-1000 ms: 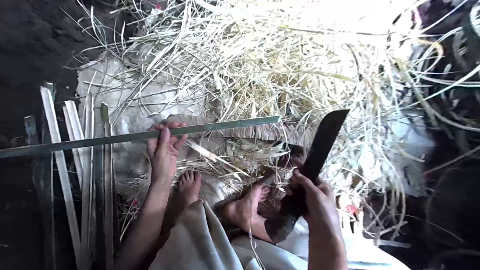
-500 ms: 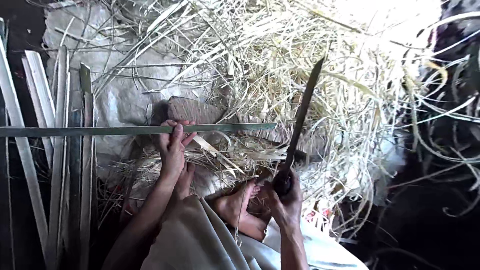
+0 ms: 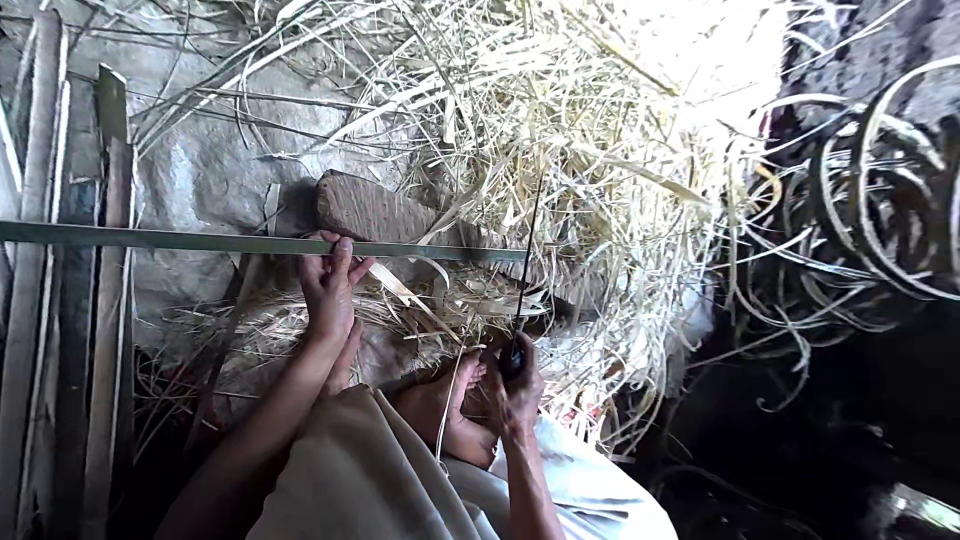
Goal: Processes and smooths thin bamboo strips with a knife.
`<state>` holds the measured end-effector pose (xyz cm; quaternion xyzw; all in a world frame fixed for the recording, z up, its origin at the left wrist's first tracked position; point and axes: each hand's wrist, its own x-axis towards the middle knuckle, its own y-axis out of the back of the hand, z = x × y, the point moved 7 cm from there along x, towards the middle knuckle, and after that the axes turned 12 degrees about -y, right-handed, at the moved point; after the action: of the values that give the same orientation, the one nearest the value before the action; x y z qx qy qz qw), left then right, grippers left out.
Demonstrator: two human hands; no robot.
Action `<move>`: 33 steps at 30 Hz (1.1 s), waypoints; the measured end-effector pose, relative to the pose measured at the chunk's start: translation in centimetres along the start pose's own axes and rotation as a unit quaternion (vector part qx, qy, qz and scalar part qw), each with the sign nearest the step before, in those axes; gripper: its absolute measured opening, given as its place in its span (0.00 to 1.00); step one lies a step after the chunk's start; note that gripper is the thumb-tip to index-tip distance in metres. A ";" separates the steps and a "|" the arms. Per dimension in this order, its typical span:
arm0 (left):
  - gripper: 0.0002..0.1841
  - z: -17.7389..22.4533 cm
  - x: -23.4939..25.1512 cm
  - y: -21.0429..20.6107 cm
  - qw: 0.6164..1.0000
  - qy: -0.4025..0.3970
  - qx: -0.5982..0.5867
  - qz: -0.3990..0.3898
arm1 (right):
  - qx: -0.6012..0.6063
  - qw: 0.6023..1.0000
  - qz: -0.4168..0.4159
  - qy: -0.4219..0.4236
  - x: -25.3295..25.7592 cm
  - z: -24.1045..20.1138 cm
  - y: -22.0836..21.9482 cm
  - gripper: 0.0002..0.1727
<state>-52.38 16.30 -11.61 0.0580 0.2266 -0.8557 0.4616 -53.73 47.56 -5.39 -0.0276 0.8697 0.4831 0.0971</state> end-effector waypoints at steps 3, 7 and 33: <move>0.07 0.1 0.1 -0.3 1.000 0.011 -0.004 0.001 | -0.030 0.999 -0.011 -0.017 -0.2 1.1 -0.8 0.30; 0.08 0.0 0.1 -0.4 1.000 0.019 -0.005 0.001 | -0.047 0.998 -0.026 -0.044 -0.2 1.7 -1.5 0.33; 0.13 0.6 -1.0 -1.1 0.995 -0.011 -0.066 -0.079 | 0.075 0.968 -0.112 -0.213 0.0 2.0 -1.6 0.25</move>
<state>-52.66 17.35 -10.35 -0.0002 0.2815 -0.8732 0.3979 -53.23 48.37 -7.79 -0.0143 0.8542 0.3973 0.3351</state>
